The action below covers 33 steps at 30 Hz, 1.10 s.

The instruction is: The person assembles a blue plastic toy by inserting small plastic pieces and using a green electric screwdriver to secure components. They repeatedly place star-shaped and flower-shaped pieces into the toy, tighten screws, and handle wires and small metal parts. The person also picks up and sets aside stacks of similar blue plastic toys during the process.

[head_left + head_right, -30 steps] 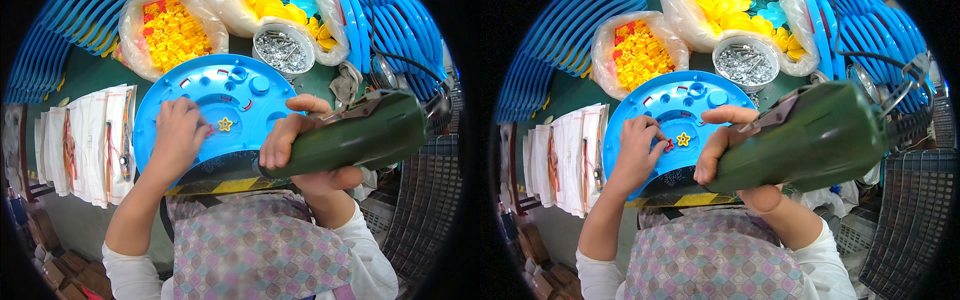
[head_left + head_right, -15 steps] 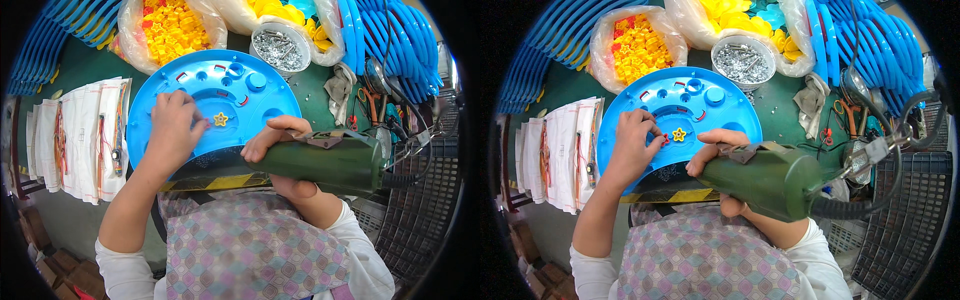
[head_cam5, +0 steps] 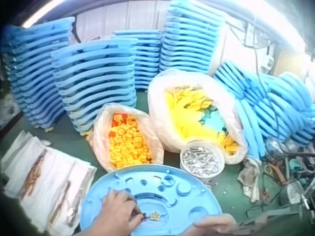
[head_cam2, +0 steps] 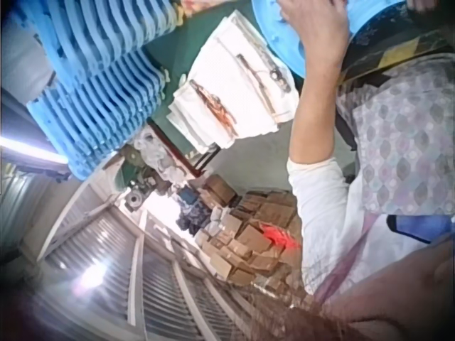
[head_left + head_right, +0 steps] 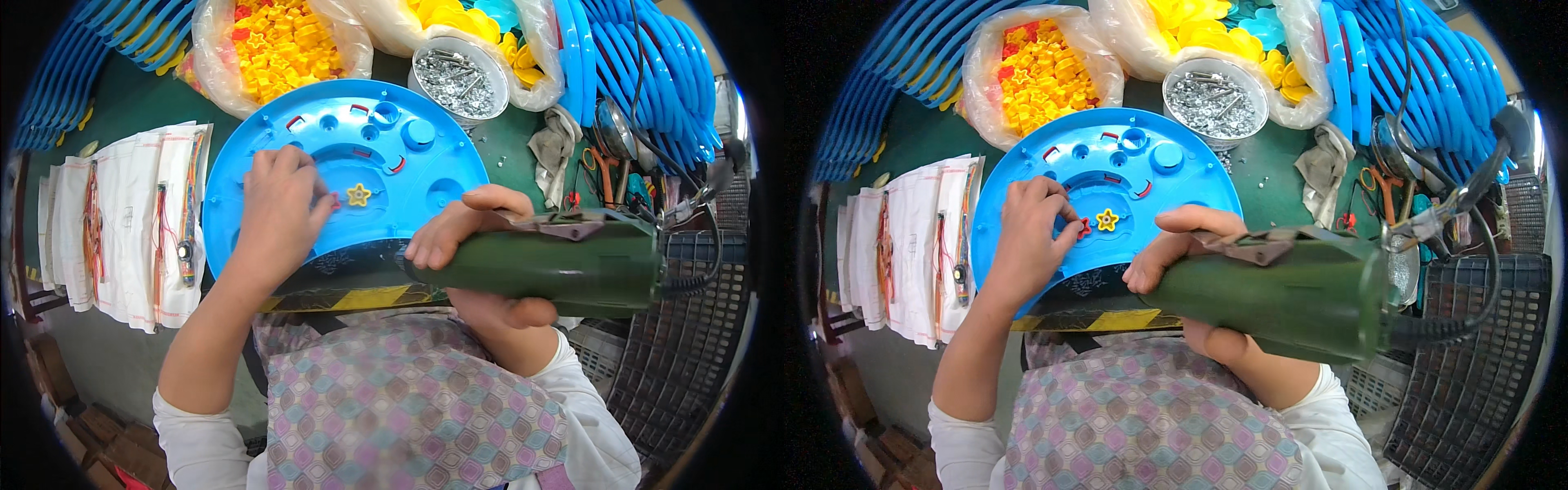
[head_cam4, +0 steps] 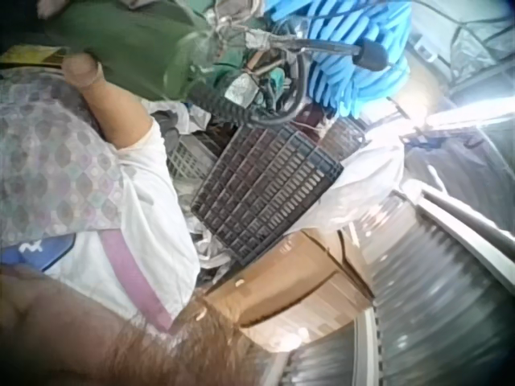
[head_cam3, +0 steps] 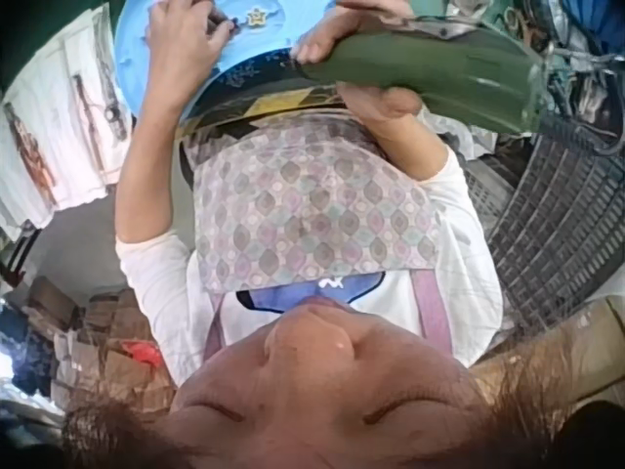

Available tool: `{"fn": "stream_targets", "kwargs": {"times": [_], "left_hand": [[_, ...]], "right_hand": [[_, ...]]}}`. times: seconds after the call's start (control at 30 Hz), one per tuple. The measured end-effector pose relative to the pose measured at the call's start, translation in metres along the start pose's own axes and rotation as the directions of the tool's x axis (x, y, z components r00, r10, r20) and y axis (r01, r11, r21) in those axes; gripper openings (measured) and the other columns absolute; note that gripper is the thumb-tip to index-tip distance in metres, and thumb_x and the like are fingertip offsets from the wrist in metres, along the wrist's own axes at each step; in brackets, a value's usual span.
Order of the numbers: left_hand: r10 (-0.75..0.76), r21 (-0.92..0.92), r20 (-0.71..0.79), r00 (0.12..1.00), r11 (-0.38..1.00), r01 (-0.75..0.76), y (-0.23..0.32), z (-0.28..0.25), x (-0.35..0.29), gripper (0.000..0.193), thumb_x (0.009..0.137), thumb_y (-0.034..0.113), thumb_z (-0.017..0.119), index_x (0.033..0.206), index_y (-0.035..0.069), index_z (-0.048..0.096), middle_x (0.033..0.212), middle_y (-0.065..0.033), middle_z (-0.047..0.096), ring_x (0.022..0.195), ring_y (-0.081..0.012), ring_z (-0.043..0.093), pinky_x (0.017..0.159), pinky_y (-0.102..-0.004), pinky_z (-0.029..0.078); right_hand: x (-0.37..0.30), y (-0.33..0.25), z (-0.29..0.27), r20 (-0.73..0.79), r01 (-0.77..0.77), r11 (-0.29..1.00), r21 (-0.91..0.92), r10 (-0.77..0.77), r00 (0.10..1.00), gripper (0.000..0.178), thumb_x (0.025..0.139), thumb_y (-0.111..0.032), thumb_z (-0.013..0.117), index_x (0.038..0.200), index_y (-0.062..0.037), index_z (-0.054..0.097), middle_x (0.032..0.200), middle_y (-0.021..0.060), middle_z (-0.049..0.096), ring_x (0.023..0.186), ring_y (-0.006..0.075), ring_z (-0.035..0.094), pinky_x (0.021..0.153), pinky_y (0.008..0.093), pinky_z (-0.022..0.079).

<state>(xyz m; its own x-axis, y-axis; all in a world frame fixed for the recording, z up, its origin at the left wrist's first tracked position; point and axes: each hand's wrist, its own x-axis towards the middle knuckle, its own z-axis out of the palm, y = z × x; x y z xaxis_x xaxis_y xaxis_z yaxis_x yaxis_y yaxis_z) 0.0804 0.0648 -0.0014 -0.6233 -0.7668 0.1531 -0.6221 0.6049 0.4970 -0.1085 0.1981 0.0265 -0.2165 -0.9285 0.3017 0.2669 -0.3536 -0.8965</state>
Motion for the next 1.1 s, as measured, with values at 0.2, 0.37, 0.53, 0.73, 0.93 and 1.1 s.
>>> {"fn": "stream_targets", "kwargs": {"times": [0.2,0.37,0.53,0.73,0.93,1.1], "left_hand": [[-0.029,-0.138,-0.086,0.996,0.99,0.017,0.0,-0.002,-0.002,0.02,0.08,0.012,0.079,0.095,0.003,0.068,0.111,-0.0113,0.061,0.11,-0.0326,0.053,0.099,-0.045,0.043],[0.168,-0.226,-0.004,0.986,0.96,-0.164,0.018,-0.018,-0.026,0.032,0.075,0.011,0.084,0.104,0.009,0.07,0.111,-0.0103,0.059,0.11,-0.0315,0.052,0.099,-0.0425,0.042],[0.151,-0.278,-0.035,0.988,0.948,-0.155,0.015,-0.002,-0.032,0.027,0.074,0.012,0.086,0.098,0.011,0.074,0.106,-0.0071,0.06,0.109,-0.0309,0.052,0.095,-0.0421,0.043],[0.176,-0.195,-0.141,0.974,0.96,-0.202,0.018,-0.008,-0.038,0.022,0.075,0.008,0.081,0.096,0.013,0.075,0.105,-0.0065,0.062,0.107,-0.0329,0.053,0.096,-0.0461,0.043],[0.133,-0.092,-0.23,0.964,0.983,-0.157,0.028,-0.009,-0.048,0.022,0.075,0.01,0.081,0.096,0.013,0.075,0.105,-0.0064,0.064,0.107,-0.0328,0.055,0.096,-0.047,0.043],[0.034,-0.125,-0.345,0.938,0.989,-0.082,0.034,-0.021,-0.062,0.024,0.078,0.01,0.082,0.1,0.013,0.074,0.106,-0.0068,0.064,0.105,-0.031,0.056,0.094,-0.0443,0.044]], "right_hand": [[0.012,-0.004,-0.005,0.105,0.145,0.982,0.117,-0.157,0.982,0.119,0.069,-0.091,0.064,0.144,-0.0023,0.041,0.087,0.0119,0.065,0.081,0.0257,0.066,0.077,0.0423,0.057],[0.029,0.002,-0.006,0.097,0.245,0.952,0.183,-0.265,0.959,0.12,0.068,-0.095,0.058,0.146,-0.0046,0.04,0.088,0.0115,0.065,0.08,0.0253,0.066,0.076,0.0419,0.058],[0.036,0.007,0.003,0.076,0.248,0.922,0.297,-0.282,0.957,0.122,0.065,-0.093,0.06,0.141,0.0,0.043,0.088,0.0138,0.066,0.083,0.0245,0.068,0.08,0.0409,0.059],[0.041,0.009,0.008,0.12,0.215,0.958,0.19,-0.24,0.963,0.117,0.072,-0.094,0.057,0.146,-0.0055,0.04,0.086,0.0106,0.064,0.078,0.0245,0.065,0.074,0.0415,0.058],[0.038,0.005,0.022,0.081,0.21,0.967,0.143,-0.223,0.971,0.117,0.072,-0.093,0.058,0.143,-0.0017,0.04,0.084,0.0105,0.062,0.076,0.0241,0.064,0.074,0.04,0.057],[0.04,0.001,0.035,0.113,0.207,0.963,0.171,-0.228,0.967,0.117,0.07,-0.09,0.064,0.14,0.0008,0.039,0.085,0.0126,0.063,0.077,0.0252,0.065,0.076,0.0407,0.057]]}}
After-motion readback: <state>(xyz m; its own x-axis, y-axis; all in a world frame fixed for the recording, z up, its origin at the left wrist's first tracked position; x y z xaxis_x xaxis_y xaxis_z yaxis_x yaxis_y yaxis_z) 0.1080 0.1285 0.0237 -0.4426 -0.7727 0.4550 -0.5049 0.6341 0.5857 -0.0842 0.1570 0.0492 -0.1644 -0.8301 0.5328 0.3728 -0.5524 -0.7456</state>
